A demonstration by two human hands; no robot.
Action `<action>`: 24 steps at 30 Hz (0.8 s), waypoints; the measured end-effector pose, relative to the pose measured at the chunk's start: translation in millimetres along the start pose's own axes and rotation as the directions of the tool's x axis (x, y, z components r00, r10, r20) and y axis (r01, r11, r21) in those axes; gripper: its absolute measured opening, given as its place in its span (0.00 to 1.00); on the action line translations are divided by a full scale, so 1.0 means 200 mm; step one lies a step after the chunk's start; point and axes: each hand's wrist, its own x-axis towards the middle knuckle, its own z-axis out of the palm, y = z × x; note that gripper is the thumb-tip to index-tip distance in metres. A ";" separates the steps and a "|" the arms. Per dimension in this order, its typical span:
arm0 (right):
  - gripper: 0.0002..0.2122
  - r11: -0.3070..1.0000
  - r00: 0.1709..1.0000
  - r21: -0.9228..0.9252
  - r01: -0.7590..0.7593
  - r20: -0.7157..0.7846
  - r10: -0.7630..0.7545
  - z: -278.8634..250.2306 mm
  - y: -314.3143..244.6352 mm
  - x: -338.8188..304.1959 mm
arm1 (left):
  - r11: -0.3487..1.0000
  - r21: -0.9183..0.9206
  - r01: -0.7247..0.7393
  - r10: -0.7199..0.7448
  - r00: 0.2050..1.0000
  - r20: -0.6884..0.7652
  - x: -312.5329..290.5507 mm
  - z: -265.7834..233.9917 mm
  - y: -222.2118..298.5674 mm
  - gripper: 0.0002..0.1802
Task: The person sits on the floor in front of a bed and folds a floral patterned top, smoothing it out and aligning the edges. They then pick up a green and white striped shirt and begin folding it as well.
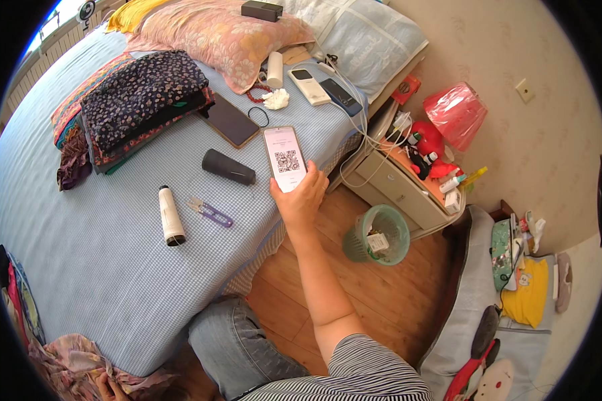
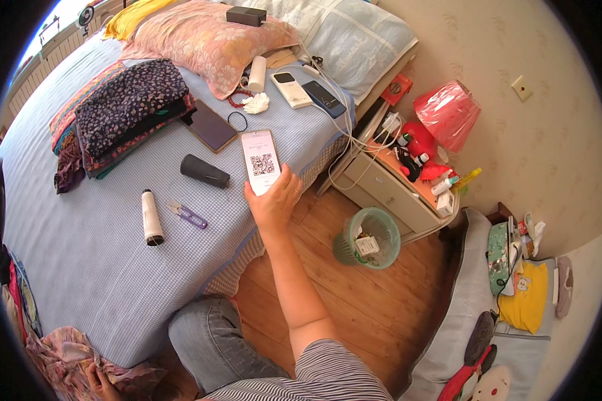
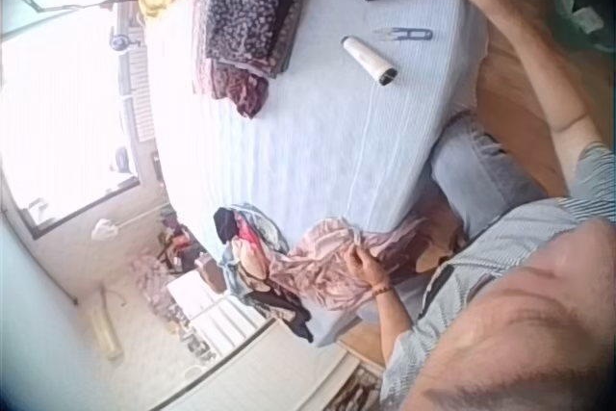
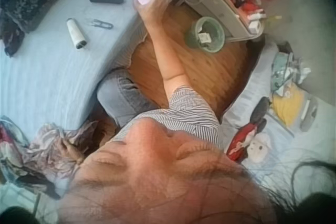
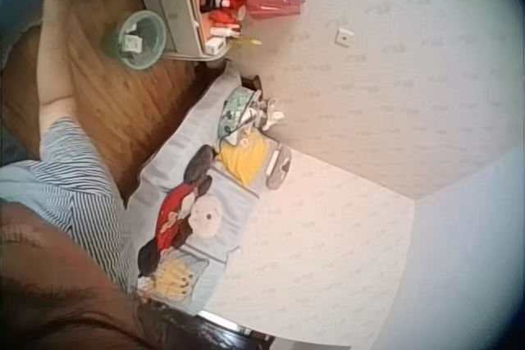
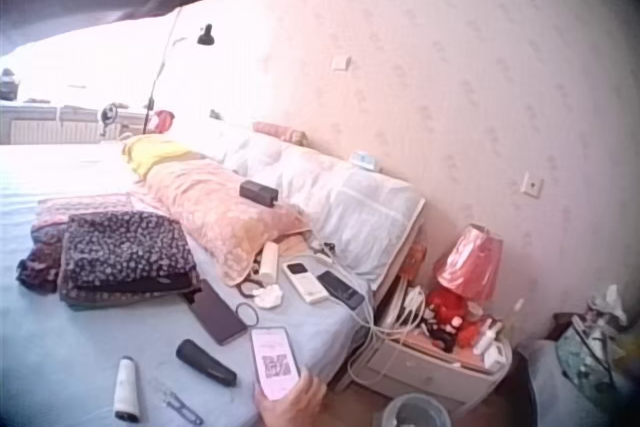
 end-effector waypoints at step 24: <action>0.38 0.998 0.996 -0.014 0.061 -0.062 -0.062 -0.02 0.01 -0.02 | 0.994 0.108 0.020 -0.018 1.000 -0.019 -0.02 0.00 0.12 0.12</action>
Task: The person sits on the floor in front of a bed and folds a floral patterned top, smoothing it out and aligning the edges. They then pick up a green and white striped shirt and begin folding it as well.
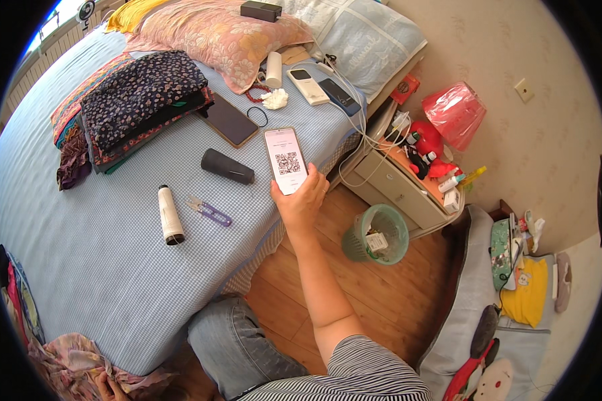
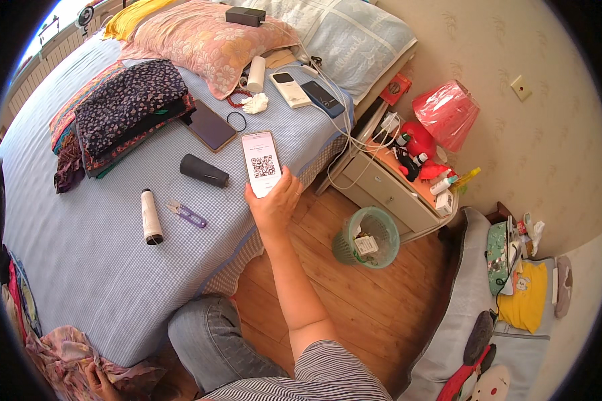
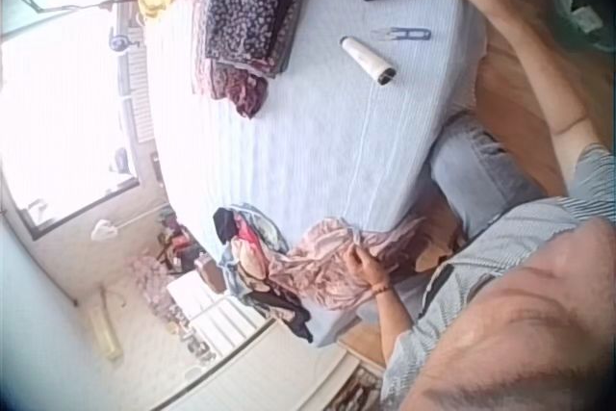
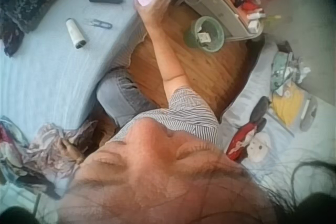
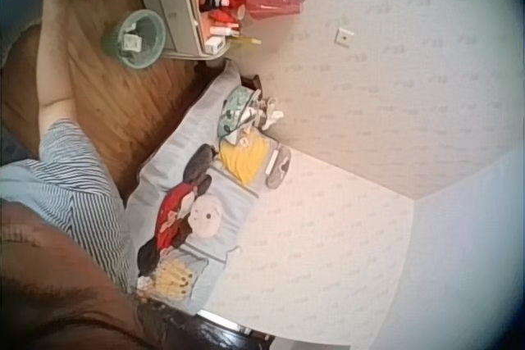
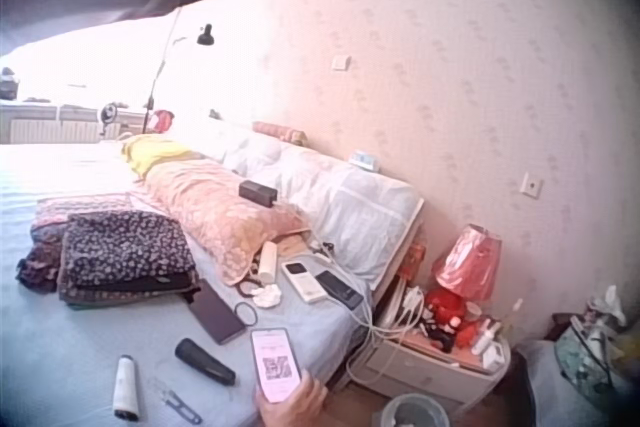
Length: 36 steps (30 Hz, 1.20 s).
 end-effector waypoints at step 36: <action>0.34 0.975 0.883 -0.007 0.221 0.427 -0.197 0.45 -0.30 0.48 | 0.985 -0.144 -0.094 0.097 0.995 0.015 0.01 -0.01 0.01 0.09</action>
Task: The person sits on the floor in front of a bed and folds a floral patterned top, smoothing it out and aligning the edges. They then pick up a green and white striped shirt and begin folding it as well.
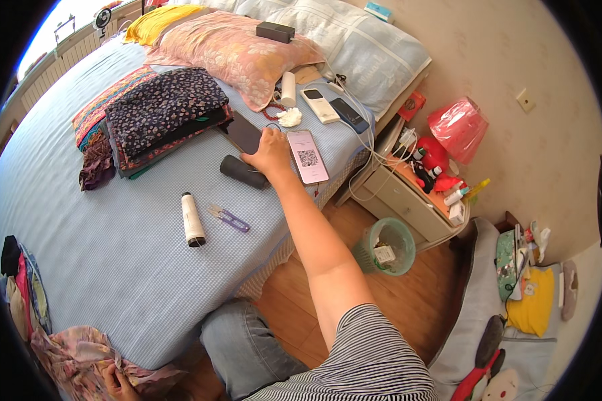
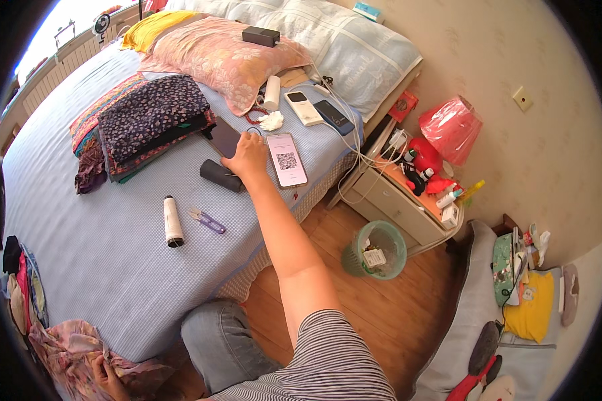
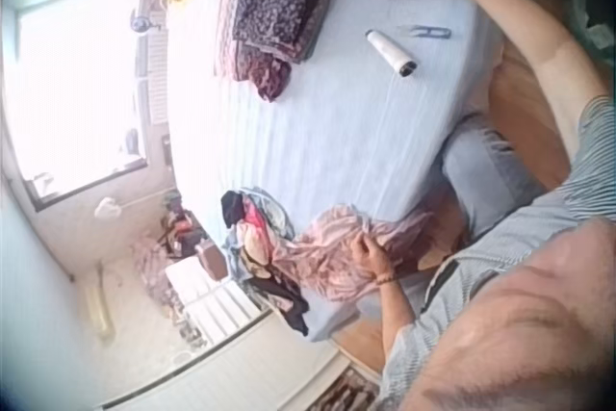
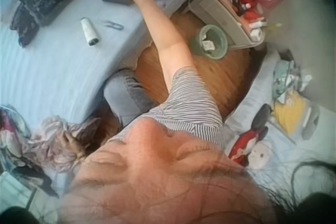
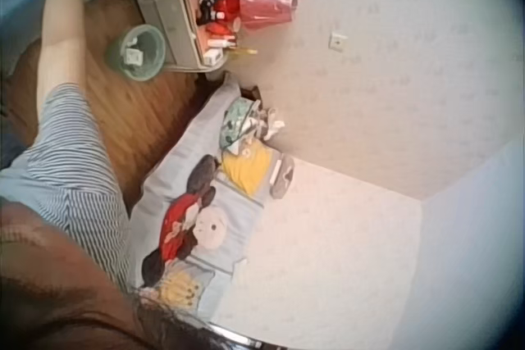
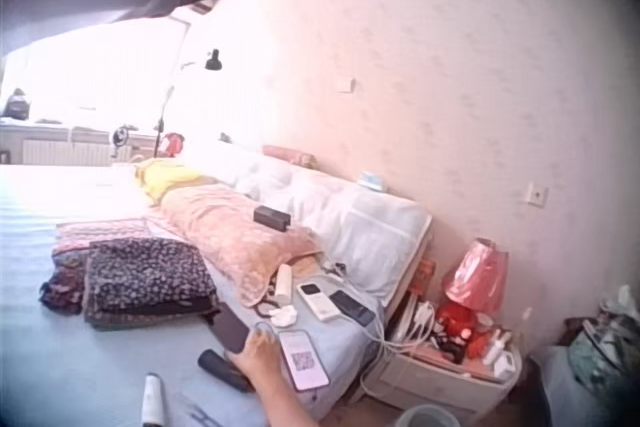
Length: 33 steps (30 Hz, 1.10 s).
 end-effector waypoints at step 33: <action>0.33 0.988 0.933 0.074 -0.136 -0.324 0.153 -0.17 -0.14 -0.69 | 0.989 0.058 -0.133 0.136 0.989 -0.052 -0.01 0.02 -0.09 0.09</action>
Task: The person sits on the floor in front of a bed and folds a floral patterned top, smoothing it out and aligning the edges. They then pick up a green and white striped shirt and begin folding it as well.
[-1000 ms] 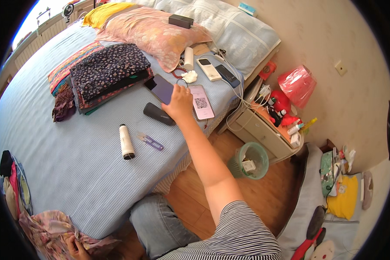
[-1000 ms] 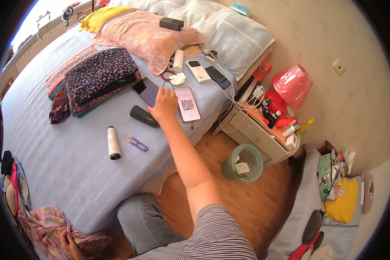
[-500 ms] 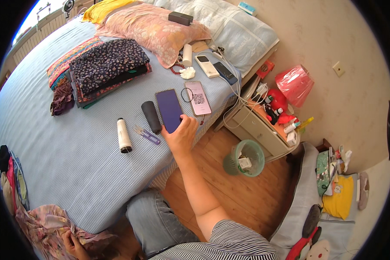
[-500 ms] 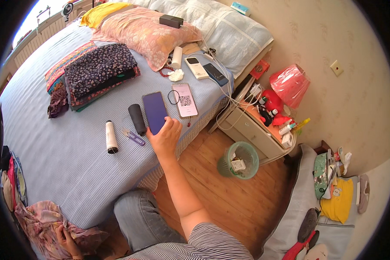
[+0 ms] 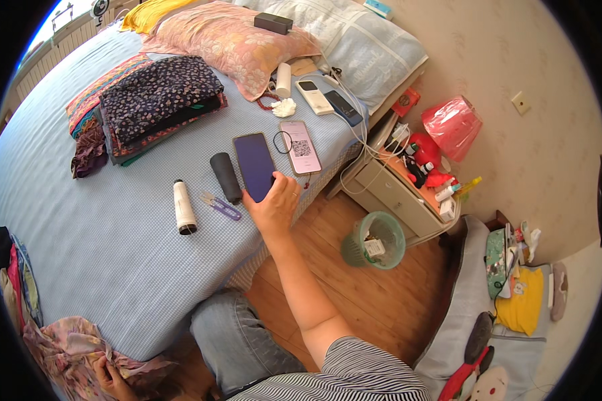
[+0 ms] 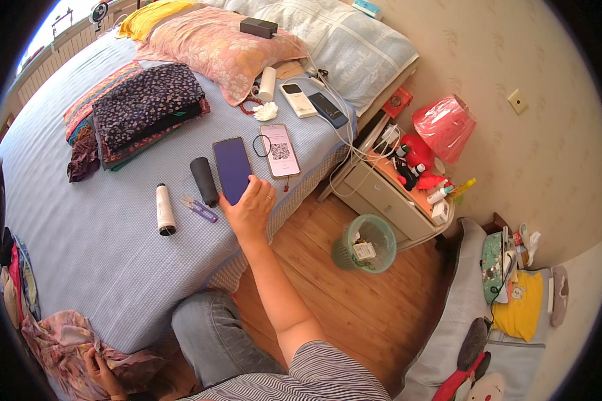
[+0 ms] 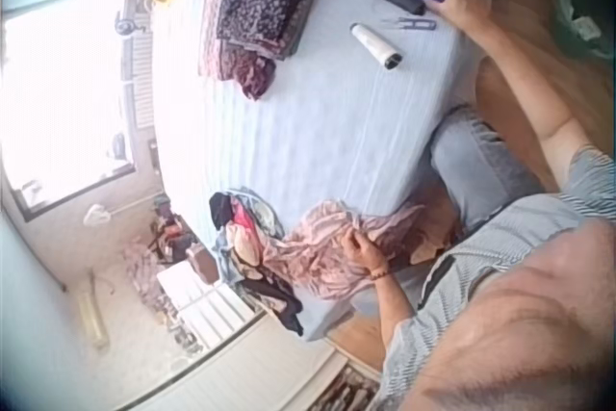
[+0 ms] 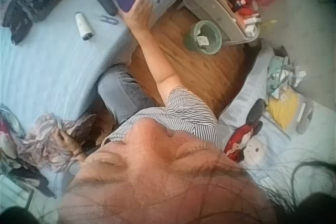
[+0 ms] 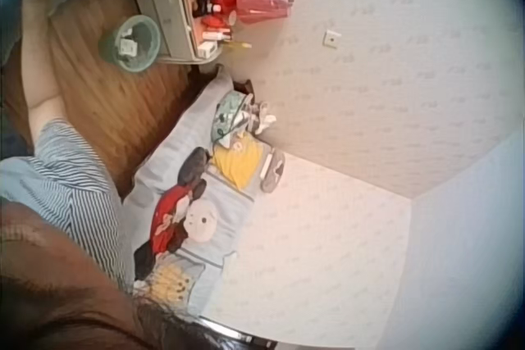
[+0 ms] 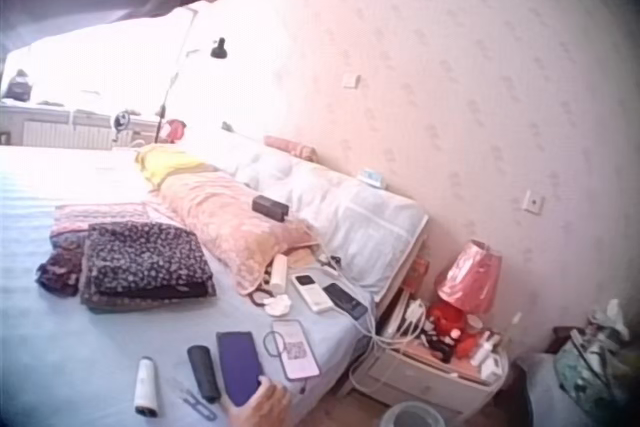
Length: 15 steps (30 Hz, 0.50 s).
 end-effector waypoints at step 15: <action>0.05 0.863 0.876 -0.240 0.444 0.320 -0.362 0.10 0.25 0.45 | 1.000 -0.017 0.018 -0.017 0.999 0.029 0.02 -0.01 0.04 0.08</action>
